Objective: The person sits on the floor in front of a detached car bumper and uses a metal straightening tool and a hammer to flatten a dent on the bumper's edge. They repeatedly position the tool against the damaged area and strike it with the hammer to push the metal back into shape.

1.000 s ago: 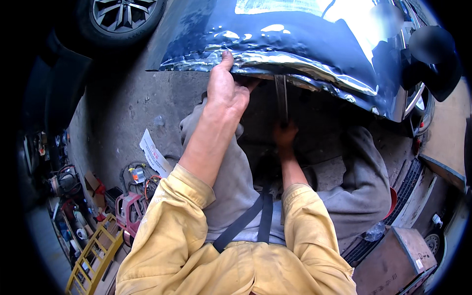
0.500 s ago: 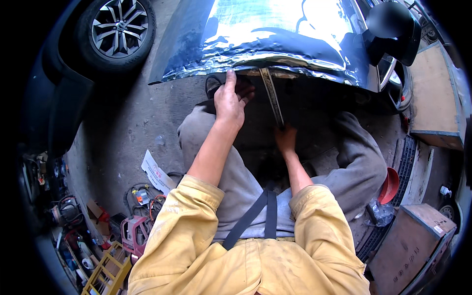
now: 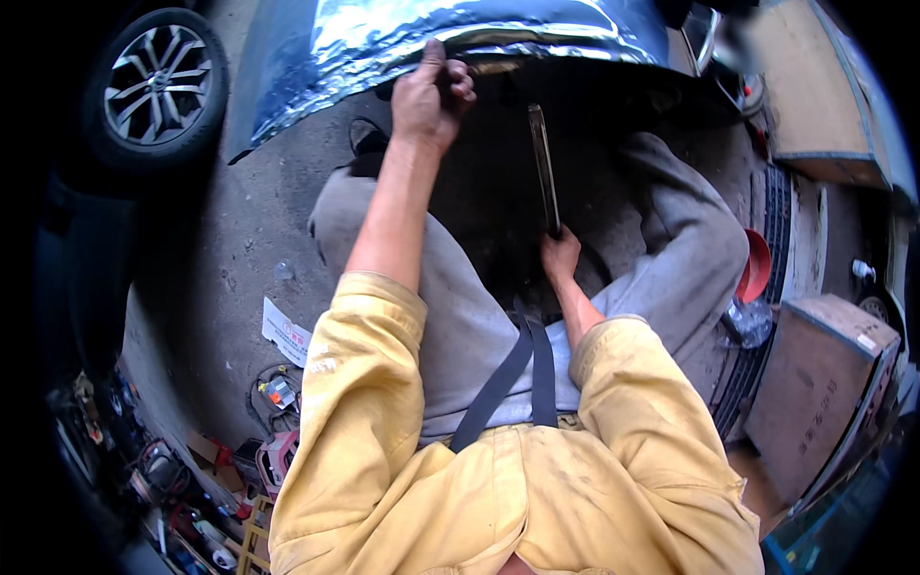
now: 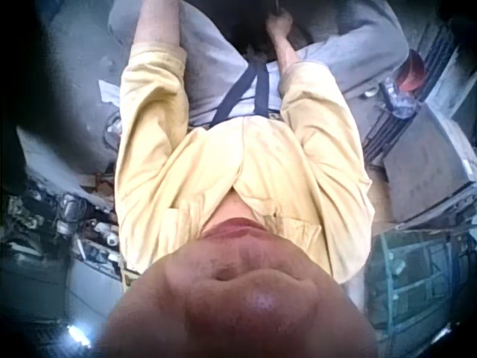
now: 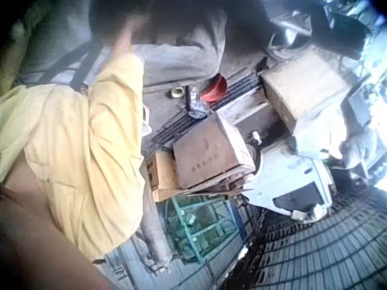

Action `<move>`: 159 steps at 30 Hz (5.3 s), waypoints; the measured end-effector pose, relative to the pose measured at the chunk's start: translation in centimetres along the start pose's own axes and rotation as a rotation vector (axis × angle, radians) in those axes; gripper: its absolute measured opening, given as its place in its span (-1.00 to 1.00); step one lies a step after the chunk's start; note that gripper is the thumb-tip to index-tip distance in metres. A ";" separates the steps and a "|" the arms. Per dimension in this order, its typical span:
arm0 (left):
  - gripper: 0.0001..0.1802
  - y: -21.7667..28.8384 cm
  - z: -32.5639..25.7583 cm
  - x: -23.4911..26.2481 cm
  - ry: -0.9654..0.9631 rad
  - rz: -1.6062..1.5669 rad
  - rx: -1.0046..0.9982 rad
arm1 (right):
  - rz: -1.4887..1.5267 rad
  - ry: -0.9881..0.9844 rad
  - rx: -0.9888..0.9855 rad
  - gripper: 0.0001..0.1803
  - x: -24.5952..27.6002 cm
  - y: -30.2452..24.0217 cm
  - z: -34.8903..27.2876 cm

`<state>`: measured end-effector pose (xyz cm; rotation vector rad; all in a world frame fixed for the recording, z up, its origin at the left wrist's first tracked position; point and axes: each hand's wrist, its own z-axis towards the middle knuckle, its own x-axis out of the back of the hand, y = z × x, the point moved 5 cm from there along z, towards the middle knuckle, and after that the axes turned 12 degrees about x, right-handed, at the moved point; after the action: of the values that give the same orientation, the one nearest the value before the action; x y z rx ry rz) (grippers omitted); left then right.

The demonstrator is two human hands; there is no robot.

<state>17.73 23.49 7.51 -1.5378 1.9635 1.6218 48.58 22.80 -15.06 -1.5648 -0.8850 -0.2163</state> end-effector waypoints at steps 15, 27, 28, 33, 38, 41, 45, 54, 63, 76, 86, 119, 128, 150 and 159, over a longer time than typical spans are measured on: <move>-0.70 0.0 -1.0 0.4 0.173 0.108 -0.039 | -0.742 -0.038 -0.491 -0.66 1.3 13.3 3.9; -0.72 -0.3 -1.7 -1.6 0.066 0.086 0.003 | -0.750 -0.597 -0.170 -0.62 -4.6 13.2 -4.0; -0.74 -0.2 -1.7 -1.6 0.065 0.077 0.023 | -0.687 -0.648 -0.225 -0.62 -4.9 14.4 -3.7; -0.77 -0.9 -0.5 -2.7 0.048 0.095 0.033 | -0.605 -0.936 -0.203 -0.66 -7.3 19.4 -3.3; -0.69 -0.2 -1.7 -1.5 0.111 0.028 0.016 | -0.470 -1.050 -0.151 -0.71 -7.5 14.3 0.5; -0.77 -1.8 -1.8 -3.7 0.038 0.104 0.012 | -0.674 -1.260 0.273 -0.80 -6.5 17.5 3.4; -0.70 -4.0 -8.8 0.9 0.203 0.286 -0.014 | -0.691 -1.077 0.207 -0.67 0.8 -1.0 3.7; -0.62 -15.8 -19.9 -0.2 0.246 0.388 0.223 | 0.569 -0.386 0.270 -0.76 9.5 -20.3 -5.7; -0.73 -11.1 -22.7 1.7 0.539 0.765 0.080 | 0.674 -0.522 0.148 -0.76 9.9 -22.5 -7.9; -0.72 -8.6 -23.9 0.7 0.297 0.613 0.053 | 0.809 -0.683 0.161 -0.77 11.4 -23.4 -7.0; -0.73 -10.0 -13.3 4.0 0.275 0.965 -0.249 | 0.665 -0.683 0.249 -0.63 4.7 -24.0 -1.2; -0.65 -3.2 -4.4 -2.6 0.366 0.463 -0.460 | -0.843 -0.012 1.073 -0.92 6.8 -32.7 6.1; -0.67 -3.5 -3.8 -2.3 0.437 0.392 -0.424 | -0.458 -0.202 0.810 -0.62 7.3 -28.9 7.5; -0.81 -3.8 -6.6 -3.5 0.272 0.285 -0.279 | 0.323 -0.411 0.618 -0.49 8.4 -26.8 7.0; -0.71 -4.2 -9.5 -3.4 0.192 0.191 -0.041 | 0.235 -0.309 0.727 -0.60 10.3 -25.9 7.8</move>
<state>26.78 18.36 10.88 -1.6203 2.2526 1.6482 36.34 32.61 9.29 -1.0076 -0.8730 0.4844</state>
